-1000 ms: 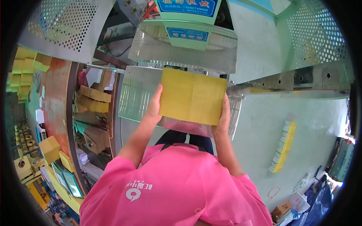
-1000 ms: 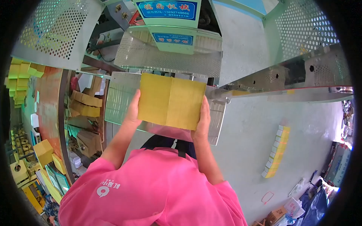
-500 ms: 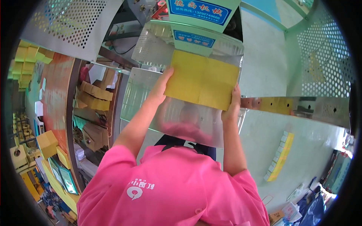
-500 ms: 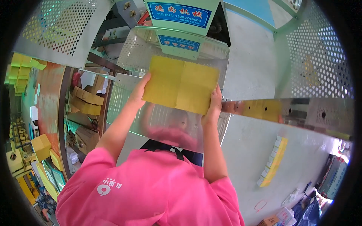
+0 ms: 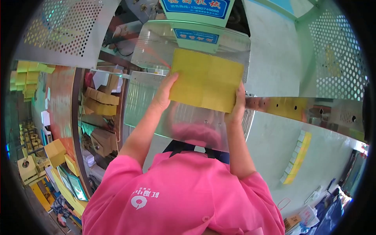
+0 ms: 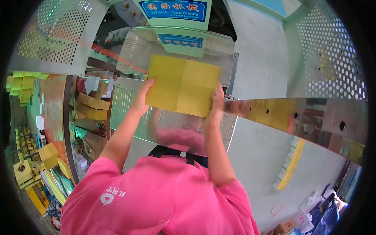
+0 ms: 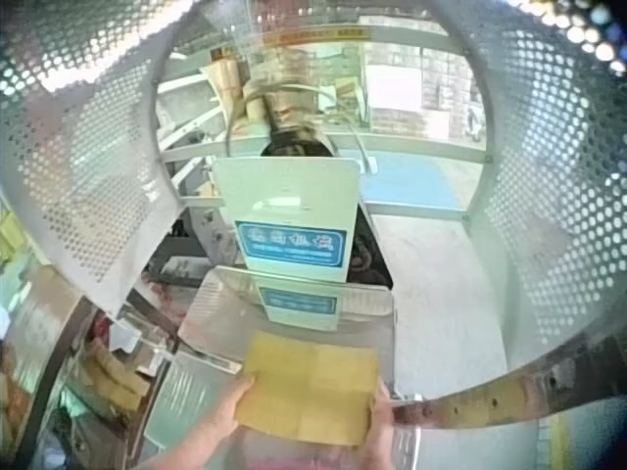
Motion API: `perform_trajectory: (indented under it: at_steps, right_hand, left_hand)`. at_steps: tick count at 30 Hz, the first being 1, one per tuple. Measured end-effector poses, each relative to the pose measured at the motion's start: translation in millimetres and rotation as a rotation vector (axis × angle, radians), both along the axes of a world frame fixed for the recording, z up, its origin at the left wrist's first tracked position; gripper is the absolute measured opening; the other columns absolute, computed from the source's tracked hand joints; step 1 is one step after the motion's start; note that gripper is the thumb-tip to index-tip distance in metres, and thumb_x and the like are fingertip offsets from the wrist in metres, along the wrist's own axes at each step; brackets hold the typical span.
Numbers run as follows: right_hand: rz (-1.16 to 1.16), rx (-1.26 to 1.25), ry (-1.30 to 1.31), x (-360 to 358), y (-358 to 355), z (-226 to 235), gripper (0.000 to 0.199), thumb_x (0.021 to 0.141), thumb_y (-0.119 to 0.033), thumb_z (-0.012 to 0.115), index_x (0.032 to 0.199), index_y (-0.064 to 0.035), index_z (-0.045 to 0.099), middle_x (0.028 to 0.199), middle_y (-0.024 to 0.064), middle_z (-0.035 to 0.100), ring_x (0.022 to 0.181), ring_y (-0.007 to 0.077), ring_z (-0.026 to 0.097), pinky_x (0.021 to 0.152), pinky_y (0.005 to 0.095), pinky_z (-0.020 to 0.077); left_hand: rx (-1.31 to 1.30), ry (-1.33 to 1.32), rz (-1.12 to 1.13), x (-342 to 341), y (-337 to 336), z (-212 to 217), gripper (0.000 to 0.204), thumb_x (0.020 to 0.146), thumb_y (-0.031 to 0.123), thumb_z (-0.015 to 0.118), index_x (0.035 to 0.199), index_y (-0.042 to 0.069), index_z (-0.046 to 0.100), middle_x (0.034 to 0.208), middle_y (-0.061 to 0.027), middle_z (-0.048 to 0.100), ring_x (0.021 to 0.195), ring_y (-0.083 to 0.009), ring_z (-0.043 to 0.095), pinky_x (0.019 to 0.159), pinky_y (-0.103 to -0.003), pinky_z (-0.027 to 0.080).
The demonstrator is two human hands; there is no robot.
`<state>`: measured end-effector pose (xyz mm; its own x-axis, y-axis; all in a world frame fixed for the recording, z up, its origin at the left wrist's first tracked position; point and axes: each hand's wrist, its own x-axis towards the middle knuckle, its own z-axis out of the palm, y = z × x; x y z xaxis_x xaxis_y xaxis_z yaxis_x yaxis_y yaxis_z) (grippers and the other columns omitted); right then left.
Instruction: Bundling and weighing yellow paper stacks in a factory setting.
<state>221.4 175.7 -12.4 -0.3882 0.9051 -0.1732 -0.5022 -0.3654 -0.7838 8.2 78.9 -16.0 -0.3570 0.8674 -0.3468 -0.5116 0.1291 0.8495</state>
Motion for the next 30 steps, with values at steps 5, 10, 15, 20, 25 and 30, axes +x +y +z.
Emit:
perform_trajectory:
  at_steps: [5, 10, 15, 20, 25, 30]
  right_hand:
    - [-0.020, -0.084, -0.137, 7.4, 12.3, -6.0, 0.051, 0.095, -0.032, 0.049, 0.139, -0.0048, 0.043, 0.132, 0.0066, 0.052, 0.122, 0.0184, 0.049, 0.101, 0.0322, 0.0398]
    - [-0.055, -0.170, -0.117, 10.5, 11.8, -17.5, 0.047, 0.096, -0.032, 0.050, 0.135, -0.0051, 0.047, 0.127, 0.0067, 0.055, 0.117, 0.0172, 0.052, 0.098, 0.0318, 0.0413]
    - [-0.048, -0.190, -0.083, 15.4, 11.6, -28.2, 0.044, 0.097, -0.033, 0.051, 0.130, -0.0046, 0.052, 0.121, 0.0069, 0.058, 0.113, 0.0175, 0.054, 0.097, 0.0315, 0.0418]
    - [-0.154, -0.204, -0.074, 15.6, 9.7, -52.0, 0.043, 0.097, -0.035, 0.051, 0.126, -0.0041, 0.055, 0.117, 0.0070, 0.061, 0.111, 0.0180, 0.055, 0.097, 0.0317, 0.0416]
    - [-0.146, -0.158, -0.142, 16.8, 7.4, -54.5, 0.044, 0.096, -0.035, 0.052, 0.127, -0.0036, 0.054, 0.122, 0.0060, 0.057, 0.114, 0.0161, 0.052, 0.097, 0.0303, 0.0404]
    - [-0.164, -0.068, -0.312, 23.3, 12.8, -75.6, 0.049, 0.096, -0.037, 0.051, 0.132, -0.0037, 0.051, 0.122, 0.0045, 0.054, 0.115, 0.0154, 0.049, 0.098, 0.0289, 0.0383]
  left_hand:
    - [0.031, 0.082, 0.004, 14.4, 11.1, -7.3, 0.054, 0.098, 0.040, 0.051, 0.137, 0.003, 0.046, 0.133, -0.0051, 0.054, 0.124, -0.0159, 0.048, 0.104, -0.032, 0.036]
    - [0.003, 0.055, -0.050, 9.8, 9.9, -7.5, 0.058, 0.097, 0.043, 0.052, 0.140, 0.005, 0.044, 0.138, -0.0050, 0.050, 0.127, -0.0163, 0.045, 0.106, -0.033, 0.034]
    - [-0.011, 0.085, -0.097, 13.4, 19.5, 0.4, 0.058, 0.097, 0.044, 0.052, 0.140, 0.005, 0.044, 0.138, -0.0046, 0.050, 0.127, -0.0164, 0.045, 0.106, -0.033, 0.034]
    - [-0.038, 0.018, -0.098, 13.0, 22.5, -4.4, 0.057, 0.097, 0.041, 0.053, 0.140, 0.005, 0.045, 0.138, -0.0048, 0.051, 0.127, -0.0162, 0.046, 0.106, -0.033, 0.034]
    - [-0.062, 0.029, -0.066, 15.8, 29.1, 2.6, 0.058, 0.095, 0.043, 0.056, 0.137, 0.004, 0.048, 0.134, -0.0062, 0.053, 0.124, -0.0160, 0.048, 0.106, -0.031, 0.033]
    - [-0.014, -0.007, -0.020, 26.1, 31.8, 1.2, 0.053, 0.097, 0.039, 0.054, 0.137, 0.004, 0.048, 0.133, -0.0060, 0.054, 0.124, -0.0159, 0.048, 0.106, -0.030, 0.033]
